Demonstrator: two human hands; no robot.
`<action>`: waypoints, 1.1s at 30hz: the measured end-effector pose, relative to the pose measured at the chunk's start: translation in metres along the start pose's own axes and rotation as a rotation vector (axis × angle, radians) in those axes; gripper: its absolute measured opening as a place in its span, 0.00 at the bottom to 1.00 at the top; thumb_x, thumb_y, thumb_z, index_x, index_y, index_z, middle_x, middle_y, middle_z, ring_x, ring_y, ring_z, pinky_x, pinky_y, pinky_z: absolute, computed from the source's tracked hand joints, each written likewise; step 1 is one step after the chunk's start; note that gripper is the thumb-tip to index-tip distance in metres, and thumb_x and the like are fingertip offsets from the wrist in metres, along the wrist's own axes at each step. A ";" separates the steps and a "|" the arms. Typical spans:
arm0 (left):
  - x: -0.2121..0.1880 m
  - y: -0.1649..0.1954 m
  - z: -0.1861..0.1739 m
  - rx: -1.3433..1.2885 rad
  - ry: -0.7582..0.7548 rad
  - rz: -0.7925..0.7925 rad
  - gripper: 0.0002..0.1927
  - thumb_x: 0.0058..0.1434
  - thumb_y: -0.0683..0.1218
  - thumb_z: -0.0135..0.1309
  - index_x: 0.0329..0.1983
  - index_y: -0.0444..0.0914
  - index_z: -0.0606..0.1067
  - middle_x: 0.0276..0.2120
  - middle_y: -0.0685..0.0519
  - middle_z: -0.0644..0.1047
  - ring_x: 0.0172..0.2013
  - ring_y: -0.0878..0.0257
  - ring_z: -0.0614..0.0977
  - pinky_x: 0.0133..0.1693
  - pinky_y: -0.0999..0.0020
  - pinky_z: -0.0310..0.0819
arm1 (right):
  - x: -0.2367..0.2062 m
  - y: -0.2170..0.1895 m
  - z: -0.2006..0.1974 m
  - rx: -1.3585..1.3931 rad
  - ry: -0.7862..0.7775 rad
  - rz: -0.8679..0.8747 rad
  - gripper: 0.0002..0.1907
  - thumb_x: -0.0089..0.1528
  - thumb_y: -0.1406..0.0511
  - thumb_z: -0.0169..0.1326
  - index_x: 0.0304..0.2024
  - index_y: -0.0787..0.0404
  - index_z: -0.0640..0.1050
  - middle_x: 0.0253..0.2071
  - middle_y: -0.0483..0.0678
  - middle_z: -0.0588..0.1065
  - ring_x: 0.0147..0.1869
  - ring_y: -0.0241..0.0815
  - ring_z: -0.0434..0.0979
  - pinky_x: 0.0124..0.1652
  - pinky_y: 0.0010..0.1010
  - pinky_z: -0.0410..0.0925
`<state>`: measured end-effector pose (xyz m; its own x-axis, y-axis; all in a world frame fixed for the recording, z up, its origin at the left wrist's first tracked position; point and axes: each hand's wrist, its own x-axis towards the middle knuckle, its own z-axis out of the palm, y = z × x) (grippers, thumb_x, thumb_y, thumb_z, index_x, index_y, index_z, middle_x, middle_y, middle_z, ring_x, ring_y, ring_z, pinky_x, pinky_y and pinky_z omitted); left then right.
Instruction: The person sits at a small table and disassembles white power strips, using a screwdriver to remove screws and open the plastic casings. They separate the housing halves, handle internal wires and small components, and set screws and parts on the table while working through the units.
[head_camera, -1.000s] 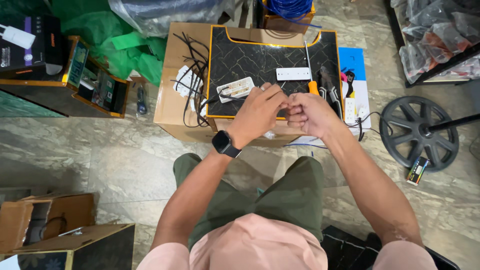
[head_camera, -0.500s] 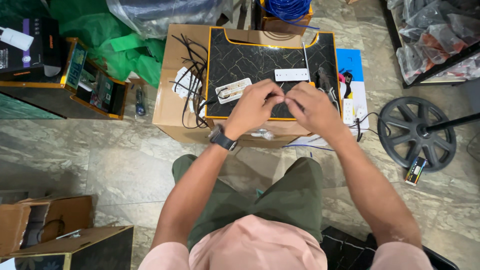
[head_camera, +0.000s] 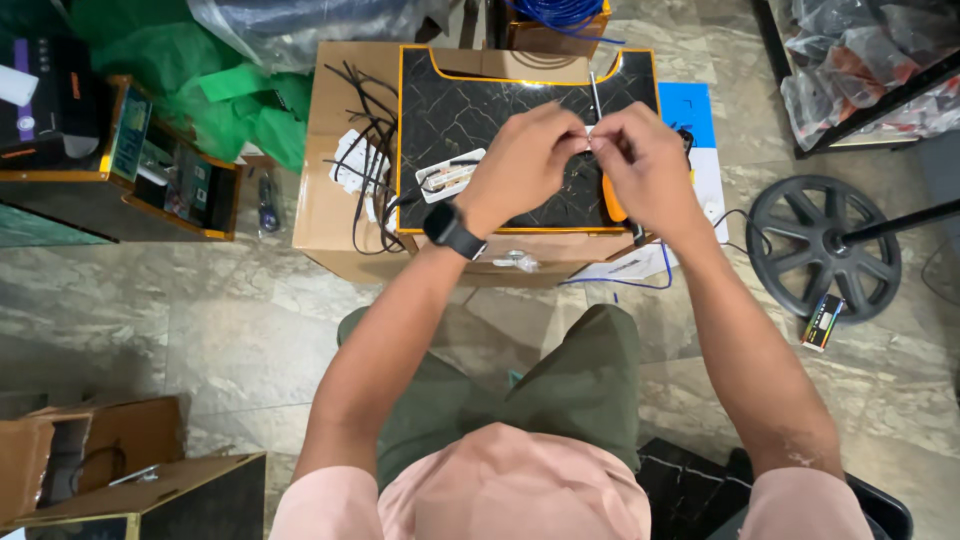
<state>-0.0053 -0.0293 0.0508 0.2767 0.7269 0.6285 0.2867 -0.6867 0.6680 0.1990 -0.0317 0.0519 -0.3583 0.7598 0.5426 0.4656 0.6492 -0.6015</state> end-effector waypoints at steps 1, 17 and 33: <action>-0.001 -0.001 0.000 -0.024 -0.014 -0.051 0.04 0.63 0.38 0.59 0.39 0.34 0.76 0.35 0.45 0.77 0.35 0.46 0.80 0.36 0.56 0.72 | -0.002 -0.002 0.001 -0.035 -0.009 -0.028 0.07 0.69 0.68 0.54 0.41 0.68 0.75 0.35 0.50 0.70 0.35 0.39 0.70 0.35 0.29 0.64; -0.067 -0.065 0.019 0.000 -0.143 -0.188 0.17 0.71 0.41 0.49 0.62 0.36 0.72 0.44 0.40 0.73 0.46 0.44 0.77 0.52 0.58 0.71 | -0.033 0.087 0.036 -0.472 -0.040 0.022 0.02 0.61 0.66 0.63 0.36 0.57 0.83 0.39 0.49 0.73 0.47 0.53 0.70 0.44 0.45 0.60; -0.071 -0.037 0.009 -0.736 -0.023 -0.681 0.22 0.67 0.35 0.53 0.64 0.43 0.72 0.35 0.58 0.70 0.37 0.68 0.82 0.33 0.67 0.87 | -0.039 0.111 0.064 -0.582 -0.101 0.117 0.03 0.59 0.67 0.62 0.36 0.56 0.85 0.42 0.49 0.74 0.53 0.53 0.70 0.48 0.48 0.57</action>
<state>-0.0277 -0.0552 -0.0219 0.2845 0.9585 0.0181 -0.2458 0.0547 0.9678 0.2129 0.0135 -0.0732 -0.3397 0.8431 0.4169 0.8629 0.4557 -0.2184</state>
